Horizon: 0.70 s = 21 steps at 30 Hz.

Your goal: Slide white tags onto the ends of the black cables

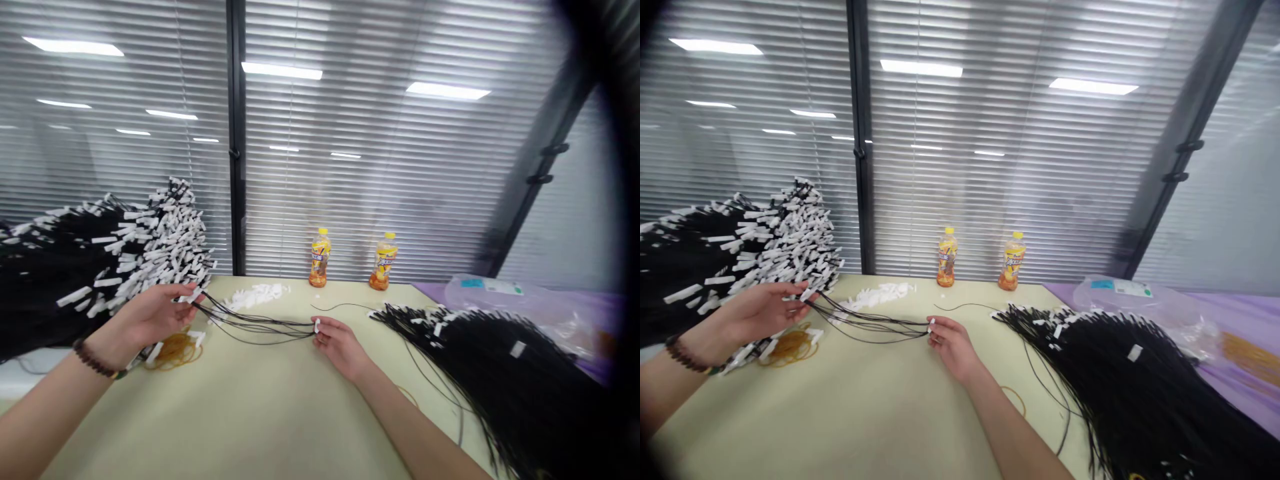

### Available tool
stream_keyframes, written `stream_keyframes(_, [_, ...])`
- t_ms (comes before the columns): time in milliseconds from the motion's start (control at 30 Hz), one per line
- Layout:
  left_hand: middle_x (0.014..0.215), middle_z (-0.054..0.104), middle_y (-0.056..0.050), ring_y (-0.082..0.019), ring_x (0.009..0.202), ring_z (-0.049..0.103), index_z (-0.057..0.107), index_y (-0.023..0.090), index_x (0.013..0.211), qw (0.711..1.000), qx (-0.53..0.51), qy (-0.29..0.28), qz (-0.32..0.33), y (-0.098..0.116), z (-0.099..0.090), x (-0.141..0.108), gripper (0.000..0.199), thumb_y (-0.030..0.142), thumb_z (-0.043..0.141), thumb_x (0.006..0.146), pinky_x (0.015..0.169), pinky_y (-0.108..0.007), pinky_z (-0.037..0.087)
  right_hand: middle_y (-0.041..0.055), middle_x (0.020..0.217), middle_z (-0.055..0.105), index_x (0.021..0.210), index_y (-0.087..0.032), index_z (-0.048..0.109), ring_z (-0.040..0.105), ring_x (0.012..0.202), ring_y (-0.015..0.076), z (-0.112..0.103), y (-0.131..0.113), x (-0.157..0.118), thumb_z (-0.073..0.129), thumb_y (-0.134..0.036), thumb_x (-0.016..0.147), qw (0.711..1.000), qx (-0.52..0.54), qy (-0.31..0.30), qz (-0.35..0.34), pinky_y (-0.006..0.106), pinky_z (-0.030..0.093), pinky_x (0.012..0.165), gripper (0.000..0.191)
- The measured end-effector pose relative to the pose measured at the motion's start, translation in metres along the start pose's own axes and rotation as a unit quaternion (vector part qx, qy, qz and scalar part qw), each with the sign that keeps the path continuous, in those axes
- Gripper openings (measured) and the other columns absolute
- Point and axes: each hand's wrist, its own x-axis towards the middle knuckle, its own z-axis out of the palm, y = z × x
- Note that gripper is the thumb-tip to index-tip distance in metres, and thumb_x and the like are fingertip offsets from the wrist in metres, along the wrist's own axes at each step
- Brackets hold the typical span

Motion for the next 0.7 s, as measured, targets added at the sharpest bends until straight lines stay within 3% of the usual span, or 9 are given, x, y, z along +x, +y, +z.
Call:
stream_keyframes(300, [0.093,0.054,-0.008,-0.015,0.075,0.054,0.052,0.017,0.090,1.000,0.011,0.002,-0.011,0.000,-0.001,0.000,0.031,0.003,0.058,0.063,0.057,-0.024,0.048,0.0051,0.076,0.058,0.085,-0.015,0.064,0.051,0.065,0.0115,-0.003,0.003,0.003,0.069,-0.020,0.061,1.000,-0.004,-0.001,-0.005,0.028,0.039,0.066,0.025])
stream_keyframes(533, [0.107,0.053,-0.006,-0.017,0.096,0.050,0.056,0.015,0.093,0.999,0.004,-0.030,0.023,0.002,-0.005,0.007,0.029,0.004,0.053,0.067,0.075,-0.027,0.049,0.0044,0.077,0.059,0.087,-0.015,0.064,0.049,0.062,0.0091,-0.006,0.003,0.004,0.069,-0.018,0.060,1.000,0.006,-0.002,0.005,0.028,0.039,0.068,0.028])
stream_keyframes(700, [0.110,0.052,-0.008,-0.016,0.092,0.052,0.056,0.014,0.099,0.999,0.020,-0.037,0.002,-0.002,-0.010,0.013,0.033,0.005,0.055,0.067,0.072,-0.025,0.050,0.0051,0.079,0.059,0.088,-0.015,0.063,0.051,0.066,0.0106,-0.006,0.002,0.003,0.067,-0.019,0.063,1.000,-0.002,-0.011,0.001,0.029,0.039,0.069,0.026])
